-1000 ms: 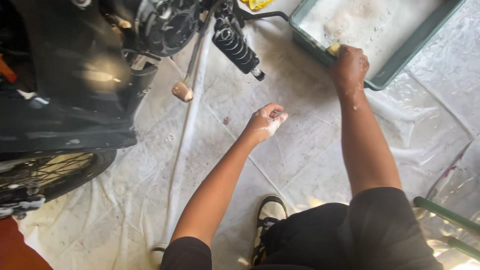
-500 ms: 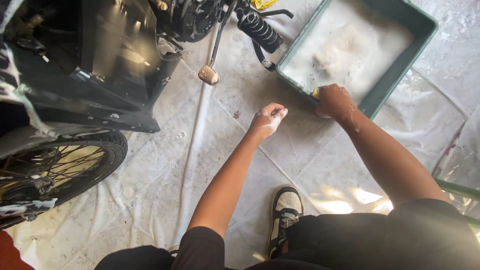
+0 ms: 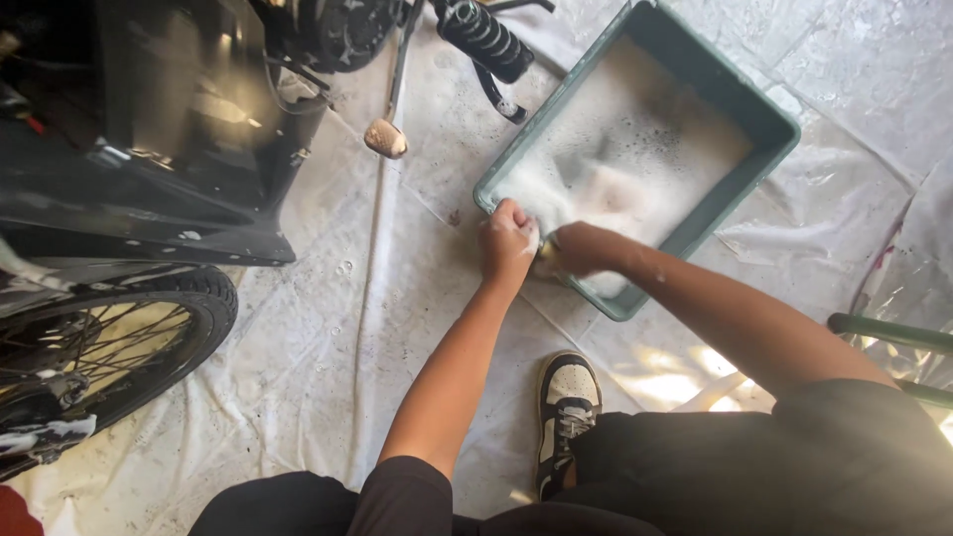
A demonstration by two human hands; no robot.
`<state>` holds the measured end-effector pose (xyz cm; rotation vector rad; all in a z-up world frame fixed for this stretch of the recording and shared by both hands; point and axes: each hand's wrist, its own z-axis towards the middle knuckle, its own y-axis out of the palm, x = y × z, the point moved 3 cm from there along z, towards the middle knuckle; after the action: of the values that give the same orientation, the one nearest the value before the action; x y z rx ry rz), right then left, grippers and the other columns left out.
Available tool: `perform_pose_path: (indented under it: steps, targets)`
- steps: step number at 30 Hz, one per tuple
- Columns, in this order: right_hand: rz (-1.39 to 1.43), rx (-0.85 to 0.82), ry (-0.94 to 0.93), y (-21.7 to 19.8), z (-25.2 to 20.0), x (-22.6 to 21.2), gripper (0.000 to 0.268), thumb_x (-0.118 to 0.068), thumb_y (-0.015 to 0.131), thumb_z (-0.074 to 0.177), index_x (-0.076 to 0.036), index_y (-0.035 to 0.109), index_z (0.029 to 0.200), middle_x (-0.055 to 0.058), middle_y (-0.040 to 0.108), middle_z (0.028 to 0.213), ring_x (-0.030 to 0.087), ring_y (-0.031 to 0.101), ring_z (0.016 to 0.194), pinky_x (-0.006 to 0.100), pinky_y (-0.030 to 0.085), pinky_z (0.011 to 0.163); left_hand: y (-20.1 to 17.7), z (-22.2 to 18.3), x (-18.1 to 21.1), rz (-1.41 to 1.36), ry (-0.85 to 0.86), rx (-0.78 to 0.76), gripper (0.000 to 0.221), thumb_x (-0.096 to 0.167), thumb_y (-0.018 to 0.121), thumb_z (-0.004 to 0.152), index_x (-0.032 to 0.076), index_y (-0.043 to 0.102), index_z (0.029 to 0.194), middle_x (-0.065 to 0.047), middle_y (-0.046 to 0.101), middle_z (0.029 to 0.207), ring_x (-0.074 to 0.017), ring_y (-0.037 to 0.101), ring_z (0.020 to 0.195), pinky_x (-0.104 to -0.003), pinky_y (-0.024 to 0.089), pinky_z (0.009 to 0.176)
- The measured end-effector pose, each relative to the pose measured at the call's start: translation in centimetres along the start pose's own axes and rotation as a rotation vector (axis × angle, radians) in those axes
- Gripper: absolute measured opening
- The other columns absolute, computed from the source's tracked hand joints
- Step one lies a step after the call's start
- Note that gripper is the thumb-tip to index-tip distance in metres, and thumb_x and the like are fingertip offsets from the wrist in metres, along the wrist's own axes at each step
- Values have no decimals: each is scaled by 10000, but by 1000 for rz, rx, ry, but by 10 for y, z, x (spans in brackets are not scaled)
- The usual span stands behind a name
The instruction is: The person washes a motorcycle using a yellow sponge and soapy water from a green tray. They scrub the front wheel, tire, spokes, brake disc, and the side of the motorcycle body, repeatedly dipping the sponge into the tray to reload soap.
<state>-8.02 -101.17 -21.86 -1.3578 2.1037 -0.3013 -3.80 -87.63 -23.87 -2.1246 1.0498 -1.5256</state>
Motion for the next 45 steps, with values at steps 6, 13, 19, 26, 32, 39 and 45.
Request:
perform_pose_path:
  steps: [6,13,19,26,32,39,45]
  targets:
    - [960,-171,14,1,24,59,407,-256,518,974,53,584,1231,333,708,1078,441,718,954,577,610,810,35,10,7,9,387,-10,194,235,650,902,161,497,809,-79,638,697,-319,720,770,-450,573,659]
    - [211,381,165,10,85,136,631,-438,701,953,-34,544,1412,262,632,1232,454,626,1164,600,527,955,88,30,-1,904,284,-517,485,512,609,878,205,604,1254,-119,648,1190,-367,653,1110,-506,378,990]
    - [-99,412,107,-9,74,111,918,-486,694,847,-172,299,1614,228,276,1609,508,327,1449,618,330,1178,139,54,-23,835,100,-621,672,507,595,943,85,403,1430,-188,526,1366,-429,611,1221,-592,392,1017]
    - [-431,582,-38,22,115,135,739,-584,524,869,-173,564,1481,150,445,1600,352,209,1565,517,244,1198,110,49,33,765,-71,-664,341,169,427,1037,97,483,1365,-149,654,1296,-410,623,1238,-585,413,1022]
    - [54,924,-733,170,279,245,630,-585,514,951,-210,623,1446,255,586,1312,432,602,1184,497,483,1023,156,78,-30,752,-39,-609,340,144,421,1010,118,642,1267,-127,737,1180,-357,714,1118,-540,544,935]
    - [-535,1120,-552,163,245,230,215,-387,699,940,-174,716,920,124,663,812,301,712,909,431,534,993,180,96,-77,480,-43,-358,315,236,469,943,136,623,1199,-112,717,1065,-350,727,1057,-516,581,881]
    - [-18,968,-168,34,199,181,344,-335,716,738,-220,669,1058,16,655,1030,265,708,925,447,541,869,156,86,-33,157,352,74,350,-75,554,921,-149,583,1262,-354,638,1057,-489,653,1009,-543,563,902]
